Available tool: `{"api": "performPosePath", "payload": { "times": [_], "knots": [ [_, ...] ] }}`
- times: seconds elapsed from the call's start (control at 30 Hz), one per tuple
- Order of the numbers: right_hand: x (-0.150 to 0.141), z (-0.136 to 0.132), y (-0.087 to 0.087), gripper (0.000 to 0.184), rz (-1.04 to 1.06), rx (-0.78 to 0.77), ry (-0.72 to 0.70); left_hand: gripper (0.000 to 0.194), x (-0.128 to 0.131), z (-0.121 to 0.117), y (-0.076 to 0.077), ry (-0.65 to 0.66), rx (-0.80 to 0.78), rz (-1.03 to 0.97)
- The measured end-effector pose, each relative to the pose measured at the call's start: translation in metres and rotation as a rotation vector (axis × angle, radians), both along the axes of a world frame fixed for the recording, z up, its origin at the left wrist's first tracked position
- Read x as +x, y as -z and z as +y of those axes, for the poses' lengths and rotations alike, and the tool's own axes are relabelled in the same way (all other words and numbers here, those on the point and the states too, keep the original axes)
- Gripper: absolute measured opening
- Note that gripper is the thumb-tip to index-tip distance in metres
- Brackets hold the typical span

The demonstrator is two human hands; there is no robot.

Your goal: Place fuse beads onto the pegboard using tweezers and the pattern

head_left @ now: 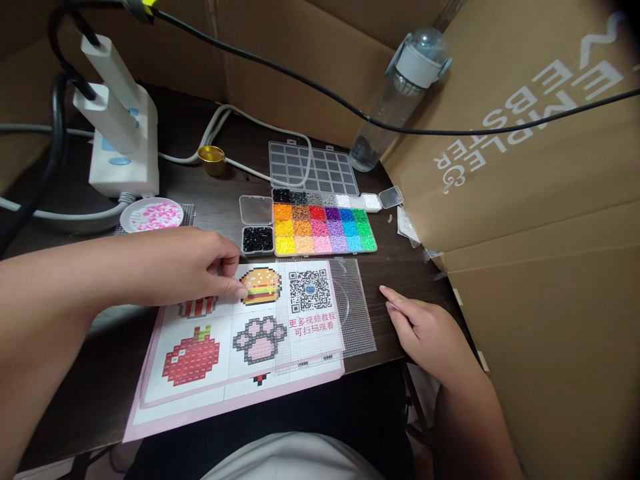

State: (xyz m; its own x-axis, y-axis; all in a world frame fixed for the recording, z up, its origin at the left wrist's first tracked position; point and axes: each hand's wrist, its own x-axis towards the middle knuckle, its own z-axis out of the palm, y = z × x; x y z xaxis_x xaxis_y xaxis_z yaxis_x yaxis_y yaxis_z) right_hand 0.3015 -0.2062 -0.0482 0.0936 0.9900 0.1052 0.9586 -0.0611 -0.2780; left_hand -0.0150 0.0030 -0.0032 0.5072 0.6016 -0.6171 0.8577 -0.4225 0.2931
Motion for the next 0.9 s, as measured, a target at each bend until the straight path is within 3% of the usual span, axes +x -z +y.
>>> {"api": "performPosePath", "payload": {
  "times": [0.1,0.2,0.37,0.53,0.67,0.9],
  "knots": [
    [-0.002,-0.001,-0.002,0.032,0.099,0.155,0.108,0.039,0.003,-0.003,-0.005,0.021,-0.001,0.008],
    [-0.003,0.001,-0.009,0.024,0.186,0.331,0.352,0.038,0.006,-0.004,-0.011,0.019,-0.013,0.026],
    [0.014,0.023,-0.015,0.020,0.272,0.381,0.623,0.035,0.008,-0.006,-0.016,0.019,-0.003,0.014],
    [0.047,0.064,-0.014,0.021,0.092,0.240,0.673,0.035,0.008,-0.009,-0.016,0.000,0.010,0.015],
    [0.056,0.087,-0.019,0.045,-0.170,0.069,0.653,0.034,0.004,-0.007,-0.010,-0.044,-0.005,-0.043],
    [0.064,0.099,-0.021,0.039,-0.231,0.107,0.575,0.036,-0.003,0.002,0.001,-0.022,-0.021,-0.073]
  ]
}}
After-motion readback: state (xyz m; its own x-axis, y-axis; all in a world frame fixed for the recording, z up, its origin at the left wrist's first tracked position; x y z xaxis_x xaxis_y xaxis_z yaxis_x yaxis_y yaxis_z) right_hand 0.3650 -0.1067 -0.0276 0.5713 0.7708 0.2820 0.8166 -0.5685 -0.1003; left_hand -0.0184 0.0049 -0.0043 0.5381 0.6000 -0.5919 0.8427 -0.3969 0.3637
